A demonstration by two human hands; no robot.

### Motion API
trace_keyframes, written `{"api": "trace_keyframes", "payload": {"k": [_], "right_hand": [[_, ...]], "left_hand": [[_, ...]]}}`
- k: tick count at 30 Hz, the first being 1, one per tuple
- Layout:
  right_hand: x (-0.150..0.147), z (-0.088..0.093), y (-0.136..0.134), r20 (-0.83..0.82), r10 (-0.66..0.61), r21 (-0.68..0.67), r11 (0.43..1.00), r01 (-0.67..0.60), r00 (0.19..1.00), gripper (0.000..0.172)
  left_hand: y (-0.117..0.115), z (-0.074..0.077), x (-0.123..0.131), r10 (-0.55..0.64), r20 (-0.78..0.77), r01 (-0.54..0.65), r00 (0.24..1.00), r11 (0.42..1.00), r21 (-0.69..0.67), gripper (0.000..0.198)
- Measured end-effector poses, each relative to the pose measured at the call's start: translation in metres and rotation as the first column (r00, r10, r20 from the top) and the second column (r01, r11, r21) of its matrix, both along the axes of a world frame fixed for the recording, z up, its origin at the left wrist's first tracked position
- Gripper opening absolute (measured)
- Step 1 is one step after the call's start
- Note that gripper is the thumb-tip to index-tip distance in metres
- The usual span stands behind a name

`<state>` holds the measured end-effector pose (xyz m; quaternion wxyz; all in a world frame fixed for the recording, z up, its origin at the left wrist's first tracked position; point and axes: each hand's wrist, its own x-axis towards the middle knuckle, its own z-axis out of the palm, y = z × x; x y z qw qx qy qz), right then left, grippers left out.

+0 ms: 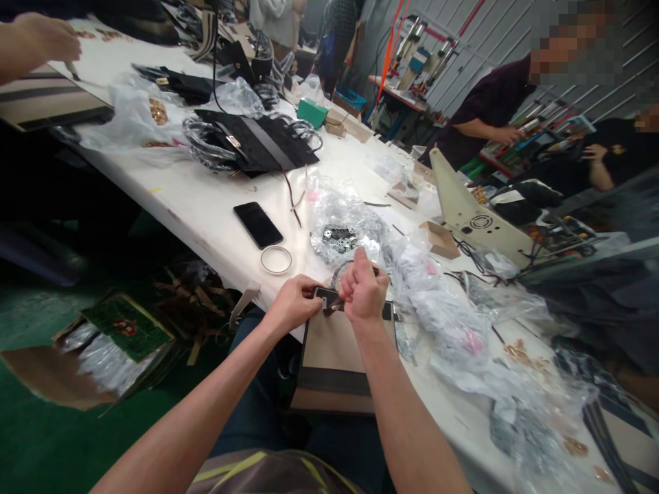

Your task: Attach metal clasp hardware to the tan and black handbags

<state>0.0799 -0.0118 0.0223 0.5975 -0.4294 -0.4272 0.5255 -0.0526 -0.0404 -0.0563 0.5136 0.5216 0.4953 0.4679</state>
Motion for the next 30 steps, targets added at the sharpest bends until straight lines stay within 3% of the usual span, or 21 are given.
{"api": "trace_keyframes", "payload": {"k": [9,18,21,25,27,30], "right_hand": [[-0.001,0.001,0.008,0.038,0.012,-0.066,0.998,-0.009,0.999,0.074],[-0.006,-0.001,0.002,0.115,-0.016,0.004,1.0,0.016,0.993,0.069],[-0.015,-0.011,0.027,0.158,-0.022,-0.129,0.991,0.043,0.987,0.069],[-0.021,-0.016,0.055,0.185,0.072,-0.391,0.92,0.006,0.98,0.067],[-0.018,-0.009,0.051,0.153,0.085,-0.353,0.935,-0.026,0.984,0.068],[-0.009,0.003,0.024,0.071,-0.013,-0.093,0.995,0.019,0.997,0.071]], "left_hand": [[-0.002,0.003,-0.001,0.002,0.015,-0.002,1.0,1.0,0.006,0.038],[-0.003,0.004,-0.003,-0.005,0.021,0.005,1.0,1.0,0.0,0.032],[-0.003,0.0,-0.004,-0.034,0.028,0.034,0.999,0.999,0.014,0.031],[-0.002,-0.008,-0.004,-0.028,0.041,0.027,0.999,0.999,0.032,0.028],[0.0,-0.011,-0.005,-0.048,0.074,0.046,0.996,0.999,0.029,0.027],[0.001,-0.012,-0.006,-0.08,0.091,0.078,0.993,0.997,0.025,0.03]]}}
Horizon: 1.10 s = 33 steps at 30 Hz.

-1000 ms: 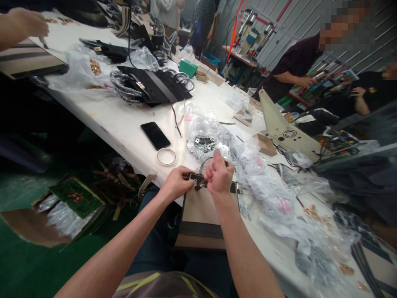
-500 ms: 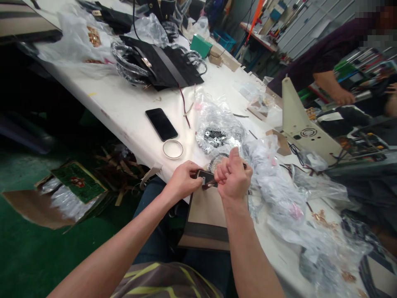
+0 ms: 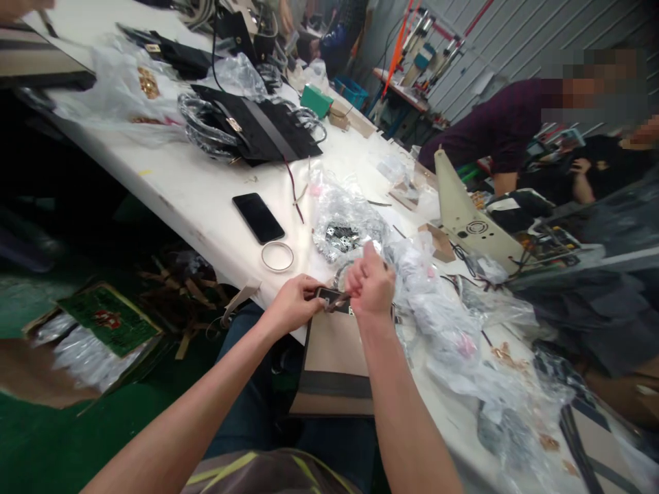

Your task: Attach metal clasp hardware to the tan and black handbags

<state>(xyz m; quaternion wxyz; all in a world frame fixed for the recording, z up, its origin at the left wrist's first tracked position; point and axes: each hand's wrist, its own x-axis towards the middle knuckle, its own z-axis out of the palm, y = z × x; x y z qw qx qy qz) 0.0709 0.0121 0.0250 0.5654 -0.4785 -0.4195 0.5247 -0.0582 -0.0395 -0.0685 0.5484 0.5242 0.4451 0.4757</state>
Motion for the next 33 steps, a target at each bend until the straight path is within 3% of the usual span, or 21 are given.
{"api": "trace_keyframes", "payload": {"k": [3,8,13,16,21,26,30,33], "right_hand": [[0.002,0.002,-0.026,-0.018,-0.084,0.193,0.977,0.086,0.996,0.071],[-0.006,-0.01,-0.042,0.021,-0.137,0.269,0.955,0.126,0.99,0.068],[0.005,0.004,-0.019,-0.024,-0.039,0.174,0.984,0.042,0.999,0.071],[0.01,0.015,0.004,-0.058,-0.091,0.122,0.988,0.098,0.994,0.075],[-0.002,0.008,0.022,0.005,-0.051,0.011,0.999,0.051,0.999,0.072],[-0.01,-0.004,-0.003,0.075,-0.067,0.098,0.993,0.059,0.995,0.069],[-0.011,-0.013,-0.035,0.103,-0.211,0.281,0.944,0.175,0.972,0.066],[-0.005,-0.014,-0.042,0.086,-0.209,0.306,0.936,0.174,0.974,0.067]], "left_hand": [[-0.001,0.003,-0.001,0.006,-0.006,-0.006,1.0,1.0,0.004,0.03],[-0.003,0.002,-0.003,-0.001,0.014,0.0,1.0,0.999,0.039,0.022],[-0.002,-0.001,-0.002,0.0,-0.004,0.001,1.0,0.999,0.046,0.022],[-0.002,-0.001,-0.001,0.015,-0.018,-0.014,1.0,0.999,0.044,0.026],[-0.004,-0.002,0.002,0.033,0.038,-0.033,0.999,0.999,-0.006,0.026],[-0.005,-0.003,0.004,0.076,0.06,-0.073,0.995,0.997,-0.036,0.03],[-0.006,-0.002,0.004,0.084,0.012,-0.083,0.996,0.996,-0.016,0.026],[-0.006,-0.003,0.004,0.099,0.042,-0.096,0.994,0.994,-0.06,0.046]]}}
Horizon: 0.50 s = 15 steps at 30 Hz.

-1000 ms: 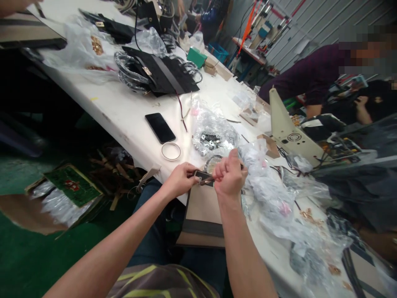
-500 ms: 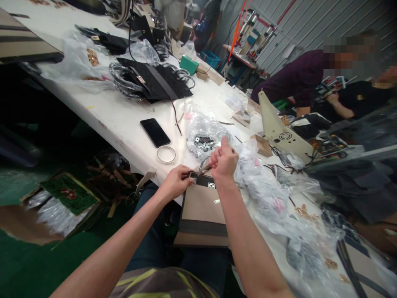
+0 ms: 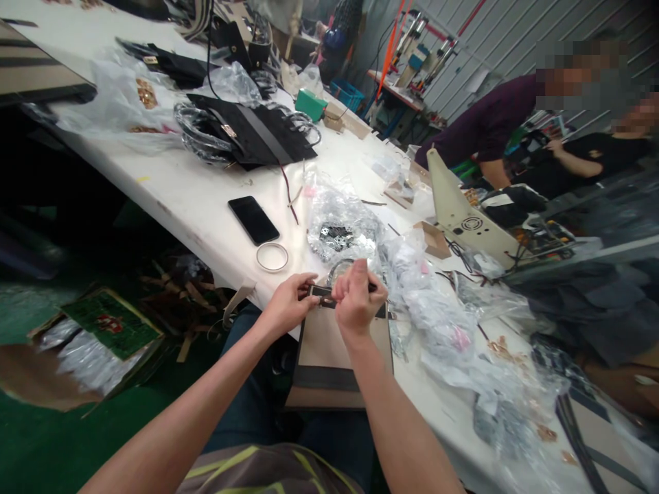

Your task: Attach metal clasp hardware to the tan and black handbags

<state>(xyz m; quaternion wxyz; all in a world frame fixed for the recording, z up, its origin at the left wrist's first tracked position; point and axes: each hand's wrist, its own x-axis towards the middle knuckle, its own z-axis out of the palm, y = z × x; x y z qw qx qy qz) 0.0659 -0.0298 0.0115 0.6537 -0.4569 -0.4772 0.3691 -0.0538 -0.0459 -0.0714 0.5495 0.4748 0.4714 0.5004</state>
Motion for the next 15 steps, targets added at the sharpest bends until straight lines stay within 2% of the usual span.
{"api": "trace_keyframes", "payload": {"k": [3,5,11,13,15], "right_hand": [[0.008,0.006,0.004,-0.081,0.048,-0.015,0.999,-0.05,0.996,0.069],[0.01,0.007,0.005,-0.099,0.043,-0.009,0.999,-0.044,0.994,0.068],[-0.001,-0.001,0.006,0.019,0.006,-0.047,0.999,-0.006,1.0,0.067],[0.005,0.009,0.018,-0.041,0.064,-0.122,0.99,-0.068,0.997,0.071],[0.029,0.027,0.029,-0.131,0.153,-0.234,0.955,-0.181,0.979,0.074]], "left_hand": [[0.0,-0.002,0.0,0.005,0.023,-0.004,1.0,0.999,-0.036,0.064],[0.0,-0.004,0.0,-0.002,0.022,0.002,1.0,1.0,-0.018,0.062],[0.002,0.0,-0.005,-0.034,-0.05,0.036,0.998,0.999,0.035,0.049],[0.002,0.005,-0.006,-0.048,-0.057,0.049,0.997,0.999,0.011,0.05],[0.002,0.009,-0.007,-0.055,-0.064,0.054,0.996,0.998,-0.01,0.052]]}}
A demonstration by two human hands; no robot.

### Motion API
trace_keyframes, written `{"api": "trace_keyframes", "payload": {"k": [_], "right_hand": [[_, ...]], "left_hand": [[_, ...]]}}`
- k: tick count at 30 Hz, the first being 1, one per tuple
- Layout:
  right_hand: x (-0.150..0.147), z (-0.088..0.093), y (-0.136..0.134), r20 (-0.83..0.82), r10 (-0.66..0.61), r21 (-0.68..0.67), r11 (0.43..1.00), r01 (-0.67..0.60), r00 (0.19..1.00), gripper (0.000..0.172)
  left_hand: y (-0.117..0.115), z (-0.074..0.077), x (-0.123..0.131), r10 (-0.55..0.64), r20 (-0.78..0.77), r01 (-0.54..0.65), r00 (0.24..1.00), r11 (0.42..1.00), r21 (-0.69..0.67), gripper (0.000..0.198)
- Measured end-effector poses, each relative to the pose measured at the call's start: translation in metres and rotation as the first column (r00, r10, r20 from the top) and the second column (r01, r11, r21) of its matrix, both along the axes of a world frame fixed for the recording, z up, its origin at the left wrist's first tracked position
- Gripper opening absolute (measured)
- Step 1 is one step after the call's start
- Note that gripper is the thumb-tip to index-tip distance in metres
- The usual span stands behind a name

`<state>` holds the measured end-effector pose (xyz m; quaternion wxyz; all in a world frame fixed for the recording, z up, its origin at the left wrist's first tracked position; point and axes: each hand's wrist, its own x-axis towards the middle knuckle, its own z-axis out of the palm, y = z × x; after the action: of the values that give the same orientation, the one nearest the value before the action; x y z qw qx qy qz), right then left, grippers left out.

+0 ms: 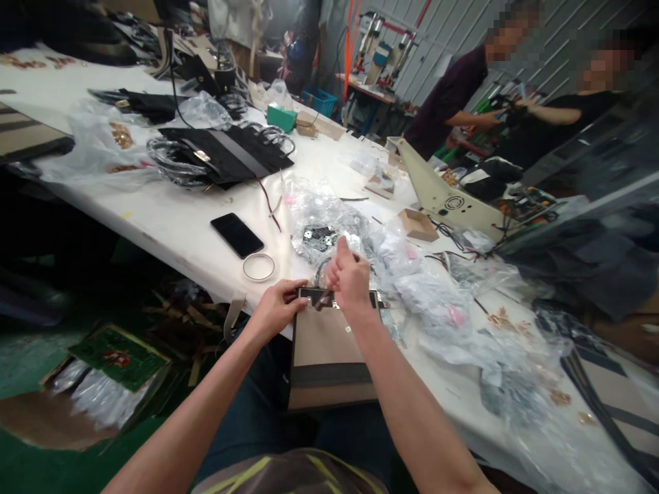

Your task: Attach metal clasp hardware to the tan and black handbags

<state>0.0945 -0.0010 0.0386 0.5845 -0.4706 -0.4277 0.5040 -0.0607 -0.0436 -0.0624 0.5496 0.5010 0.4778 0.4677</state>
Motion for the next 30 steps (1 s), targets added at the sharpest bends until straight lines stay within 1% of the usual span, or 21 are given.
{"api": "trace_keyframes", "payload": {"k": [2,3,4,5,7,8,10,11,12,14,15,16,17,19,20,21,22,24,27,29,30], "right_hand": [[0.043,0.015,0.0,0.042,0.084,-0.114,0.99,-0.079,0.996,0.071],[0.069,0.018,-0.006,0.14,0.093,-0.161,0.984,-0.07,0.986,0.068],[0.098,0.017,-0.014,0.279,0.087,-0.206,0.978,-0.029,0.956,0.066],[0.127,0.011,-0.025,0.442,0.043,-0.231,0.971,0.067,0.896,0.067],[0.18,-0.01,-0.049,0.718,-0.023,-0.201,0.95,0.24,0.695,0.071],[0.203,-0.023,-0.059,0.815,-0.024,-0.167,0.947,0.275,0.578,0.074],[0.235,-0.047,-0.075,0.929,-0.034,-0.059,0.969,0.24,0.369,0.076],[0.243,-0.056,-0.08,0.954,-0.068,0.013,0.982,0.188,0.291,0.074],[0.246,-0.061,-0.084,0.964,-0.126,0.097,0.987,0.128,0.236,0.071],[0.236,-0.061,-0.088,0.944,-0.275,0.275,0.961,0.024,0.184,0.056],[0.227,-0.056,-0.089,0.93,-0.315,0.328,0.944,-0.038,0.19,0.046],[0.215,-0.05,-0.09,0.926,-0.309,0.34,0.932,-0.125,0.217,0.037],[0.203,-0.043,-0.09,0.933,-0.252,0.313,0.921,-0.232,0.258,0.031],[0.18,-0.031,-0.089,0.953,-0.04,0.186,0.86,-0.474,0.302,0.034],[0.171,-0.027,-0.087,0.957,0.052,0.125,0.812,-0.57,0.285,0.037],[0.163,-0.025,-0.085,0.964,0.101,0.081,0.773,-0.629,0.248,0.037],[0.158,-0.024,-0.083,0.975,0.105,0.052,0.753,-0.656,0.198,0.034],[0.15,-0.023,-0.079,0.995,0.063,0.002,0.739,-0.673,0.073,0.026],[0.142,-0.021,-0.079,0.993,0.018,-0.091,0.748,-0.657,-0.117,0.018],[0.137,-0.019,-0.083,0.983,0.02,-0.13,0.775,-0.618,-0.182,0.019],[0.136,-0.017,-0.084,0.982,0.031,-0.138,0.789,-0.598,-0.187,0.021]], "left_hand": [[0.0,0.002,-0.001,-0.009,-0.016,0.009,1.0,1.0,-0.003,0.053],[0.0,0.003,-0.001,-0.013,-0.023,0.013,1.0,1.0,-0.001,0.054],[0.0,0.002,0.0,-0.013,-0.027,0.013,1.0,1.0,0.001,0.054],[0.0,0.002,0.0,-0.009,-0.027,0.009,1.0,1.0,0.0,0.054],[0.001,0.001,0.002,0.01,-0.017,-0.01,1.0,1.0,-0.012,0.053],[0.001,0.001,0.003,0.016,-0.015,-0.017,1.0,1.0,-0.024,0.052],[0.002,0.003,0.005,0.014,-0.023,-0.015,1.0,0.998,-0.053,0.05],[0.002,0.005,0.006,0.006,-0.03,-0.008,1.0,0.998,-0.068,0.05],[0.003,0.008,0.006,-0.005,-0.035,0.002,0.999,0.997,-0.081,0.051],[0.003,0.012,0.007,-0.027,-0.037,0.023,0.999,0.995,-0.097,0.053],[0.003,0.014,0.007,-0.034,-0.035,0.03,0.999,0.994,-0.104,0.054],[0.003,0.016,0.007,-0.037,-0.036,0.033,0.999,0.993,-0.11,0.054],[0.003,0.018,0.008,-0.036,-0.042,0.03,0.998,0.993,-0.115,0.054],[0.003,0.019,0.01,-0.03,-0.075,0.02,0.997,0.991,-0.132,0.054],[0.002,0.019,0.011,-0.028,-0.102,0.013,0.994,0.99,-0.138,0.054],[0.002,0.019,0.013,-0.02,-0.141,0.001,0.99,0.991,-0.131,0.053],[0.002,0.019,0.014,-0.001,-0.198,-0.019,0.98,0.995,-0.099,0.05],[0.001,0.022,0.019,0.081,-0.353,-0.068,0.932,0.997,0.048,0.043],[0.001,0.036,0.029,0.234,-0.513,-0.078,0.826,0.948,0.308,0.035],[0.003,0.048,0.041,0.247,-0.536,-0.029,0.807,0.924,0.382,0.03],[0.004,0.055,0.048,0.228,-0.541,0.007,0.81,0.917,0.398,0.027]]}}
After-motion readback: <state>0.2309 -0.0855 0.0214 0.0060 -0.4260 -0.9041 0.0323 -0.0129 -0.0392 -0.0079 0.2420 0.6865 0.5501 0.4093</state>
